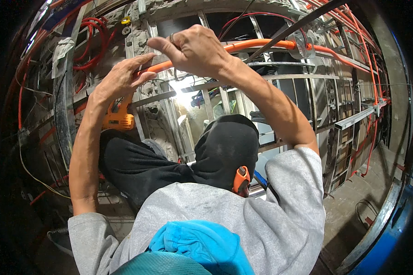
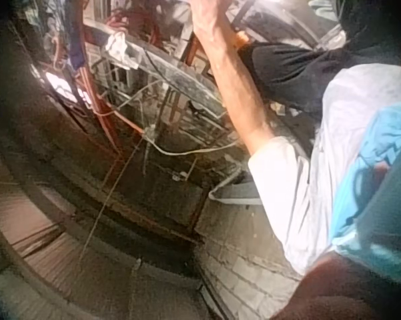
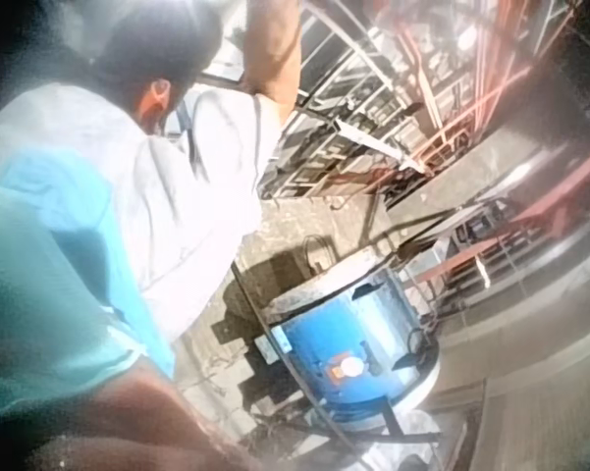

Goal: The person fits an orange conduit pipe along a ceiling frame, fastens it to the metal structure with cable ties by hand, and trims the ties using pliers.

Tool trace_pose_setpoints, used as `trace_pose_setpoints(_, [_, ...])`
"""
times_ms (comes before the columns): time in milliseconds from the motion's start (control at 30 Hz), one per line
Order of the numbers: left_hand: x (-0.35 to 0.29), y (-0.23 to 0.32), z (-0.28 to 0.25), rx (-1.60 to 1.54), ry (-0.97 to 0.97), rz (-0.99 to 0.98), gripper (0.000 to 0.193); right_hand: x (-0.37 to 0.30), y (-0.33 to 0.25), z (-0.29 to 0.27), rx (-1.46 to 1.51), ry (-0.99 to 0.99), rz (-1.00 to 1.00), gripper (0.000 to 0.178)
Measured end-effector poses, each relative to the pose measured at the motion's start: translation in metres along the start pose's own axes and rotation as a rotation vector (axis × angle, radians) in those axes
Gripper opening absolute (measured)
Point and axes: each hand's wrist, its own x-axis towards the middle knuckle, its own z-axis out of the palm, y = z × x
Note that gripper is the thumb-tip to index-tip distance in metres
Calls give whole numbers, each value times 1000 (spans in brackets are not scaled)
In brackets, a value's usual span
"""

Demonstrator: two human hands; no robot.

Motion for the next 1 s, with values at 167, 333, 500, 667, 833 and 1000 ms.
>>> trace_pose_setpoints(167, [4, 7, -8, -38, -71, -36, 54, 19, 16, 1, 65, 73, 4, 75])
trace_pose_setpoints(333, [3, -2, -3, -49, -33, 21, 53, 50, 6, -13, 94, -98, 350, 62])
trace_pose_setpoints(500, [6, 0, -4, -86, -29, 4, 55, 54, 8, -11, 207, -59, 325, 73])
trace_pose_setpoints(667, [4, 1, -4, -97, -21, -5, 54, 51, -4, -19, 174, -86, 331, 67])
trace_pose_setpoints(833, [3, -5, 5, -52, 58, 71, 55, 7, 6, -8, -3, -13, 29, 64])
trace_pose_setpoints(1000, [-2, -6, 1, -64, 27, 61, 55, -19, -5, -36, 157, 209, -106, 32])
